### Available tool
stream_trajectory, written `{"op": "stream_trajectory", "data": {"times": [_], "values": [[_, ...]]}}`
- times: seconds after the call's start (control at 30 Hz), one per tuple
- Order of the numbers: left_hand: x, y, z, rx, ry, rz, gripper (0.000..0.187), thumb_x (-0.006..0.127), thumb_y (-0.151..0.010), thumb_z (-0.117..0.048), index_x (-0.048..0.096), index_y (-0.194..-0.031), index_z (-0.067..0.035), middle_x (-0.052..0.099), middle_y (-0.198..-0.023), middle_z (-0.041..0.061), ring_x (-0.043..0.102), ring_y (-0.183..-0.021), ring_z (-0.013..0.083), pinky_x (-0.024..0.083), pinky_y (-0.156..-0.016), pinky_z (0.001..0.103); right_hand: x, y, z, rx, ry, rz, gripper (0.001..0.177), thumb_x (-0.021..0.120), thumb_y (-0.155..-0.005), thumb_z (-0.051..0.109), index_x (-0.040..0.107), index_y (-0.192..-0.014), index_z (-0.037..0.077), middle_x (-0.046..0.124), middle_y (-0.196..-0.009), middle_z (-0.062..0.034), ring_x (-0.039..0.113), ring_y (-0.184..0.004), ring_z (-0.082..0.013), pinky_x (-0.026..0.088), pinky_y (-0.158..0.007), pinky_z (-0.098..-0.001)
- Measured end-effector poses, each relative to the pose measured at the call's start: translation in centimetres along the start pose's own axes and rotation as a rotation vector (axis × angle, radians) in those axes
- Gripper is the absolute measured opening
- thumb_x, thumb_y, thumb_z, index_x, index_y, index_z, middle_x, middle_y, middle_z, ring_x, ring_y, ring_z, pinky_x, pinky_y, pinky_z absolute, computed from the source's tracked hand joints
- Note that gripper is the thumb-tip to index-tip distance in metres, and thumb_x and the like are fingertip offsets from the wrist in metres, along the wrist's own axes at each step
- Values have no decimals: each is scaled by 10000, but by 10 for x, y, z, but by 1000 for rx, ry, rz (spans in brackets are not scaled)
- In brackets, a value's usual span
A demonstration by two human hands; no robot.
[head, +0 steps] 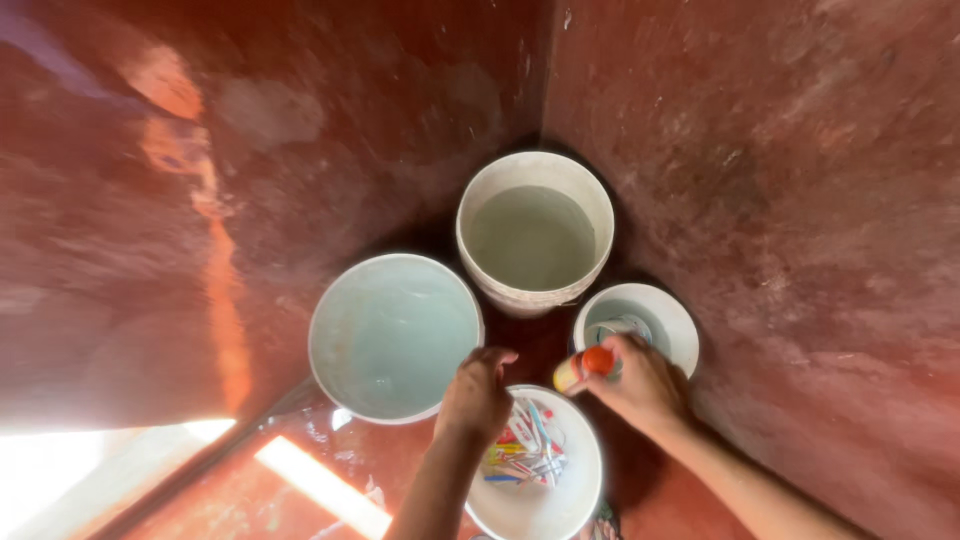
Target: The person wipes a wall-mounted holder with a yellow cloth, then uses a small cup to scoop water from a bucket and pour it over the holder. They place a small bottle on a shelf, wash toothbrushes in a bucket, and place them in the holder.
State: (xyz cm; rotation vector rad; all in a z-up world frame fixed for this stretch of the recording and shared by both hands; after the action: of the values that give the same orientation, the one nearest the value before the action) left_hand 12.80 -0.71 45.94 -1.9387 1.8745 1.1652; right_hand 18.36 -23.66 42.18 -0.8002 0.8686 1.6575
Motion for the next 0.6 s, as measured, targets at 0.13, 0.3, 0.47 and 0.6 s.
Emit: {"op": "stream_trajectory", "data": {"times": [0.13, 0.3, 0.47, 0.6], "values": [[-37, 17, -53, 53, -5, -44, 350, 510, -937, -45, 697, -1222, -122, 641, -1343, 110, 637, -1190, 325, 498, -1031, 418, -58, 0, 38, -72, -35, -115, 493, 835, -713, 336, 643, -1091, 85, 694, -1121, -95, 693, -994, -327, 552, -787, -461], [-74, 39, -106, 49, -9, -28, 336, 601, -927, -119, 669, -1255, -140, 609, -1378, 89, 601, -1243, 308, 464, -1063, 409, -126, 7, 74, -150, -71, -199, 427, 820, -741, 330, 670, -1063, 94, 693, -1106, -76, 701, -980, -295, 558, -790, -431], [-100, 62, -149, 101, -38, 4, 421, 684, -887, -140, 642, -1306, -152, 588, -1417, 72, 563, -1312, 279, 443, -1104, 385, -174, 16, 97, -133, -22, -162, 417, 831, -739, 352, 686, -1042, 105, 682, -1088, -57, 701, -964, -268, 559, -776, -416], [-122, 78, -182, 81, 0, 26, 471, 688, -879, -146, 620, -1344, -169, 556, -1453, 78, 573, -1302, 280, 449, -1106, 373, -217, 25, 114, -188, -71, -237, 435, 835, -721, 327, 695, -1069, 107, 684, -1061, -55, 696, -960, -256, 549, -778, -408]]}}
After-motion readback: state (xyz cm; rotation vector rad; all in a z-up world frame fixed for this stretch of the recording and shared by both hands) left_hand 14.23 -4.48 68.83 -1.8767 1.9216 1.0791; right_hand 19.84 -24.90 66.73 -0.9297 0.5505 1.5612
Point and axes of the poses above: each hand's wrist, its own y-axis away from the middle knuckle, its own x-axis out of the palm, z = x × y, the point moved 3 cm from there along -y, towards the middle knuckle
